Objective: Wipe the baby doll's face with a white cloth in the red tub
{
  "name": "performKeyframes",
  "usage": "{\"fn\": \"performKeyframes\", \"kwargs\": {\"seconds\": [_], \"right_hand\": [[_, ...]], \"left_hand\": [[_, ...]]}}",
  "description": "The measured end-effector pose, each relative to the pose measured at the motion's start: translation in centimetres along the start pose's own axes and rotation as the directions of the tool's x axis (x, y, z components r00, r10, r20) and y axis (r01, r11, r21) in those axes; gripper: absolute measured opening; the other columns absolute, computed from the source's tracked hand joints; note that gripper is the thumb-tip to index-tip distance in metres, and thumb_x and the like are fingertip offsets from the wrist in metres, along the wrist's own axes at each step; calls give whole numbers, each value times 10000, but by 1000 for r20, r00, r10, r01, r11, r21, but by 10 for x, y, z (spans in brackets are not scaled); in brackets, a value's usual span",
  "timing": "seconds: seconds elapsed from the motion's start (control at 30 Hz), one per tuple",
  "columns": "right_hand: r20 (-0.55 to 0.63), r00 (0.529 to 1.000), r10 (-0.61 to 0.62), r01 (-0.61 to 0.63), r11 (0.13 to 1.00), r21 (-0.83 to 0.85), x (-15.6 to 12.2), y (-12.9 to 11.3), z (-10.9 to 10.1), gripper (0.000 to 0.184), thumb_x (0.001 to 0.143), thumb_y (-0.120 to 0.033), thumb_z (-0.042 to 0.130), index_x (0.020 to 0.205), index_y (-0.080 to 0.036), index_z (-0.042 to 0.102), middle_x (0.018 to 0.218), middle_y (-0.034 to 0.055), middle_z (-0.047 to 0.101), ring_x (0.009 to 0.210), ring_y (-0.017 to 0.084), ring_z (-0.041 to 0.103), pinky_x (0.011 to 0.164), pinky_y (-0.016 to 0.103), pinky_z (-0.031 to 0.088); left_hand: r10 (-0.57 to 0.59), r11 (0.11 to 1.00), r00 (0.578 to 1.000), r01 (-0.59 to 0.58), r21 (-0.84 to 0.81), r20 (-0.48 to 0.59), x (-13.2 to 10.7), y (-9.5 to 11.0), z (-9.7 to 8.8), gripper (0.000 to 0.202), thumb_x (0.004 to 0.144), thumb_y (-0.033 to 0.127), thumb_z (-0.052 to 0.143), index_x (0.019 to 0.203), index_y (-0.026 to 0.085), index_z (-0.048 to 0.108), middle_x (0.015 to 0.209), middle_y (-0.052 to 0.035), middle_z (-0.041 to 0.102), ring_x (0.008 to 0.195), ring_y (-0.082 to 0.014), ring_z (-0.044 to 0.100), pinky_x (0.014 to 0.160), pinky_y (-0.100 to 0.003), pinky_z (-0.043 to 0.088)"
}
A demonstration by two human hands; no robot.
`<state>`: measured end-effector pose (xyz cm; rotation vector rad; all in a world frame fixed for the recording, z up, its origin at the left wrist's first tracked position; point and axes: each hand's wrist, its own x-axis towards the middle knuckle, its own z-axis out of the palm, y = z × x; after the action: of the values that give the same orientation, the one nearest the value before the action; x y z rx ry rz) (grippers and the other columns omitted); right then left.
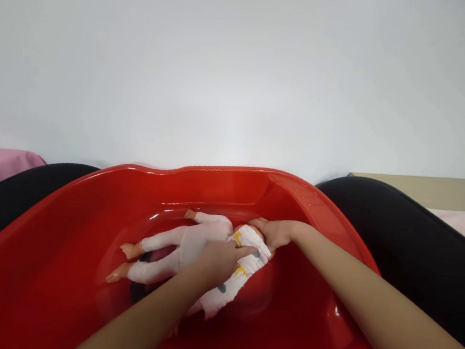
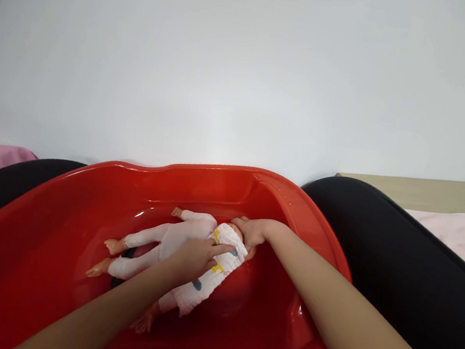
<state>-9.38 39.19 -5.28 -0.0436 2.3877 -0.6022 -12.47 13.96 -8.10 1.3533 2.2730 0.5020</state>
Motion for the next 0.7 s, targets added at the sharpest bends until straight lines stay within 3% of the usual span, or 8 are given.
{"fn": "performKeyframes", "kwargs": {"seconds": [0.1,0.23,0.47,0.6,0.7], "right_hand": [[12,1000,13,-13,1000,-8,0,-2,-1,1413,464,-484,978,1676,-160,327,1633,204,437,1453,432,519,1189,469,489],[-8,1000,10,-10,1000,-22,-2,-4,-1,1390,500,-527,964,1679,-157,328,1624,204,458,1452,428,522,1190,463,486],[-21,999,38,-39,999,-38,-4,-8,-2,1286,541,-541,940,1647,-177,395,1644,190,446,1435,433,539,1163,472,504],[-17,999,36,-36,998,-47,-5,-8,-2,1258,554,-522,934,1635,-160,401,1625,195,460,1419,415,546,1165,471,496],[-12,999,41,-41,998,-46,-3,-7,-1,1230,538,-539,939,1597,-165,438,1581,191,496,1373,405,578,1116,456,524]], "left_hand": [[-28,989,999,23,146,34,2,1,-5,581,1005,260,559,1568,399,590,1292,-130,732,1003,-355,726,925,-446,508],[-23,972,998,8,235,63,5,1,-4,547,993,253,548,1527,362,596,1304,-136,729,1006,-349,732,882,-426,524],[18,982,999,-10,189,-42,7,-9,6,329,1029,302,461,1208,296,737,1203,-116,761,1002,-329,716,848,-407,506],[1,992,999,4,126,-45,6,-8,6,357,1040,326,465,1221,311,772,1172,-100,788,1044,-335,716,937,-428,506],[68,995,997,-66,76,-21,6,-2,10,430,1053,323,438,1341,326,758,1282,-83,789,1153,-346,711,1000,-449,518]]}}
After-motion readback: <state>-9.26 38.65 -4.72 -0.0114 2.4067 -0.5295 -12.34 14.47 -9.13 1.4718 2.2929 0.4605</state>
